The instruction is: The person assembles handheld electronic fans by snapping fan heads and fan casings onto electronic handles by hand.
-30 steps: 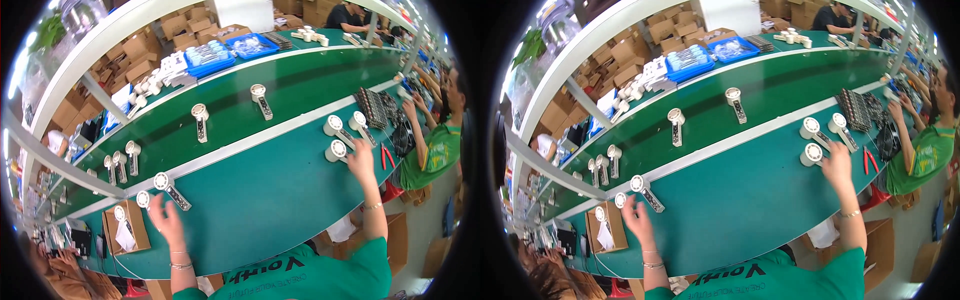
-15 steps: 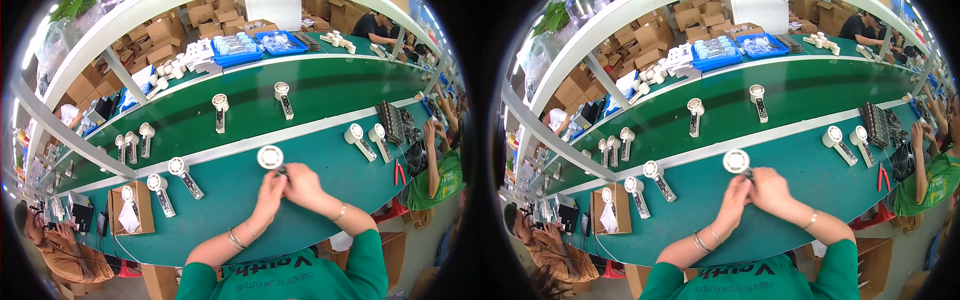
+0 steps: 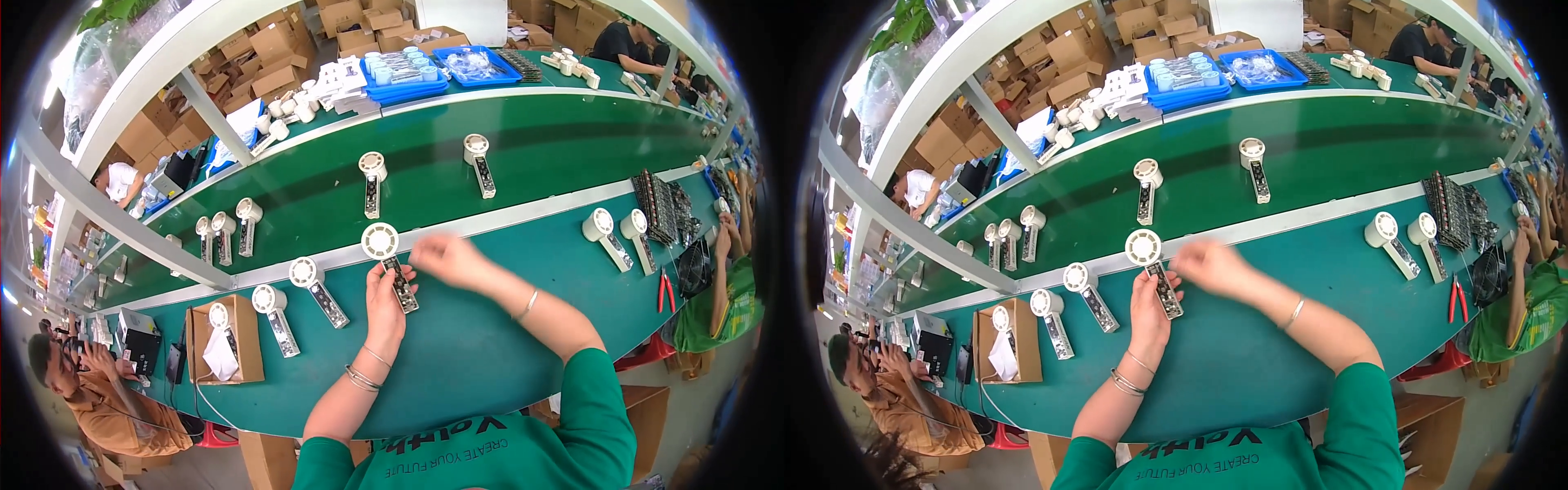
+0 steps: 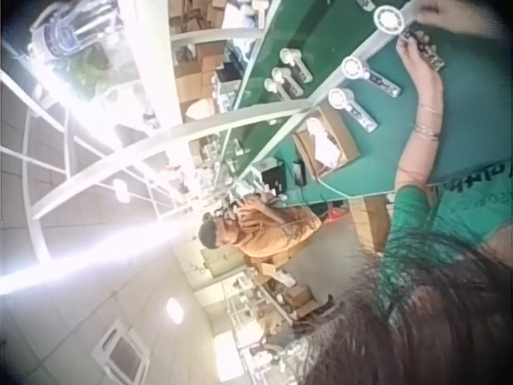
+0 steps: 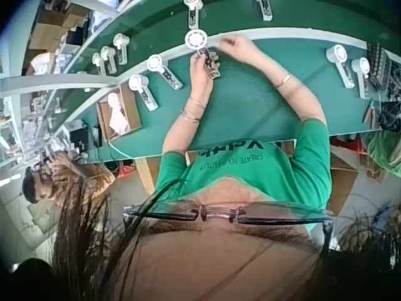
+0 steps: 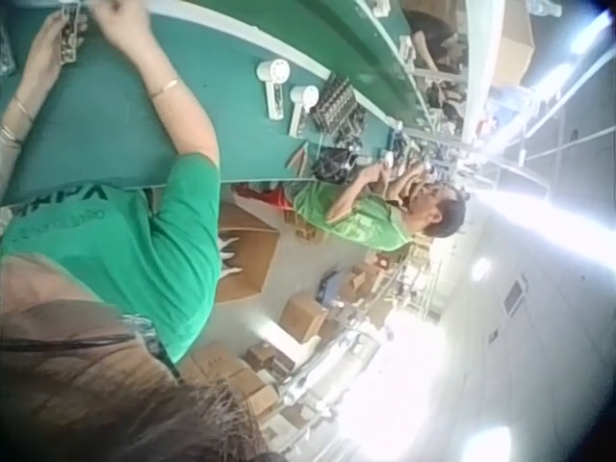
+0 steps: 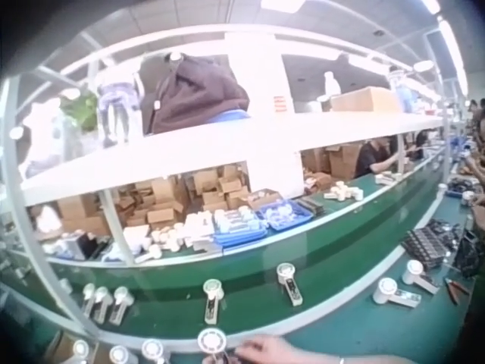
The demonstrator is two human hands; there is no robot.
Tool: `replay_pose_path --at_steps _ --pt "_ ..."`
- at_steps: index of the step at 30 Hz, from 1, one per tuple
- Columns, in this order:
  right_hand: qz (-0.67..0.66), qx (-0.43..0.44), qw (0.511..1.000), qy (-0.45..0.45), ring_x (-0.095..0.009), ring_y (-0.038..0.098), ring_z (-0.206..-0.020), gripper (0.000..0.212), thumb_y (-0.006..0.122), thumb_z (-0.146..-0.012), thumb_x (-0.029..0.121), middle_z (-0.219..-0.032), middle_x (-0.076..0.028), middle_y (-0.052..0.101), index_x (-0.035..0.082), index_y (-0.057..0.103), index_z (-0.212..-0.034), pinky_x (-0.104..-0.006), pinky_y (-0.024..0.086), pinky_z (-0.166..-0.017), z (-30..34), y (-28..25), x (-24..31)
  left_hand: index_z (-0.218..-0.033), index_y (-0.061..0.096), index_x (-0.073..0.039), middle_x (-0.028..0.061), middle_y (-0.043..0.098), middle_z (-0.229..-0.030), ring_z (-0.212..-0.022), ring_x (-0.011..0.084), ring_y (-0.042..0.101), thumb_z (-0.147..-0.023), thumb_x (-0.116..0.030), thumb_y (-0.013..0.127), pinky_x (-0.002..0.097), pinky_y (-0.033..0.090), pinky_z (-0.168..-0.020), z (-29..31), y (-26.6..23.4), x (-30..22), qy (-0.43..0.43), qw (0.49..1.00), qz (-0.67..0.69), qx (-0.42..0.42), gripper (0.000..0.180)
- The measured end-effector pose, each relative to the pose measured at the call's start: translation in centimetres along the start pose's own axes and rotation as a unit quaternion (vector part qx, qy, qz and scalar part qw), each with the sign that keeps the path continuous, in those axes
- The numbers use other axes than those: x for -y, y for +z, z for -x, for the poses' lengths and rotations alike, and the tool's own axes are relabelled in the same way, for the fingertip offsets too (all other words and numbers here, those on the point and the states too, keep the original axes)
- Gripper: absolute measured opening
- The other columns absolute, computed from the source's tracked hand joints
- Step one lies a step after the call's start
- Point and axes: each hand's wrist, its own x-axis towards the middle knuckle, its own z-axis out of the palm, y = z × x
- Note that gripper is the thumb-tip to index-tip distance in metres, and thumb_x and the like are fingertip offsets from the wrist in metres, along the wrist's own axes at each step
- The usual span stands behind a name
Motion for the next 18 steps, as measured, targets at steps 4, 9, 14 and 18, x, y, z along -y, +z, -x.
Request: replay_pose_path --at_steps 4,9,14,18 --pt "0.431 -0.291 0.852 0.067 -0.027 0.057 -0.086 0.043 0.069 -0.069 0.033 -0.092 -0.015 0.057 0.000 0.054 -0.094 -0.0367 0.050 -0.068 -7.2 -7.6 -4.1 -0.107 0.041 -0.003 0.0111 0.058 -0.089 -0.076 0.0145 0.055 -0.090 -0.016 0.043 0.0270 0.048 -0.061 0.0 -0.8 -0.7 -0.020 1.000 -0.015 0.018 0.021" --pt "0.382 -0.191 0.863 0.270 -0.030 0.058 -0.088 0.049 0.068 -0.068 0.029 -0.097 -0.017 0.057 -0.002 0.049 -0.102 -0.0371 0.050 -0.076 -10.1 -10.1 -9.4 -0.100 0.041 -0.005 0.0111 0.057 -0.088 -0.073 0.0151 0.055 -0.090 -0.018 0.042 0.0278 0.049 -0.059 -0.2 -1.1 0.4 -0.029 0.998 -0.055 0.018 0.016" --pt "-0.237 -0.097 0.917 0.305 -0.022 0.059 -0.063 0.030 0.053 -0.074 0.008 -0.081 -0.015 0.058 -0.008 0.046 -0.099 -0.0340 0.050 -0.051 -8.2 -9.9 -6.1 -0.098 0.040 -0.005 0.0105 0.057 -0.087 -0.072 0.0144 0.055 -0.090 -0.019 0.042 0.0279 0.049 -0.060 -0.1 -1.7 -0.1 -0.017 0.999 -0.031 0.005 0.016" --pt "-0.336 -0.028 0.906 0.255 -0.018 0.055 -0.053 0.025 0.049 -0.078 0.008 -0.072 -0.012 0.056 -0.004 0.044 -0.099 -0.0285 0.046 -0.044 -2.3 -7.8 0.0 -0.106 0.041 -0.003 0.0118 0.058 -0.088 -0.073 0.0146 0.055 -0.090 -0.016 0.042 0.0273 0.048 -0.060 0.0 -1.7 0.2 -0.019 1.000 -0.017 0.015 0.020"
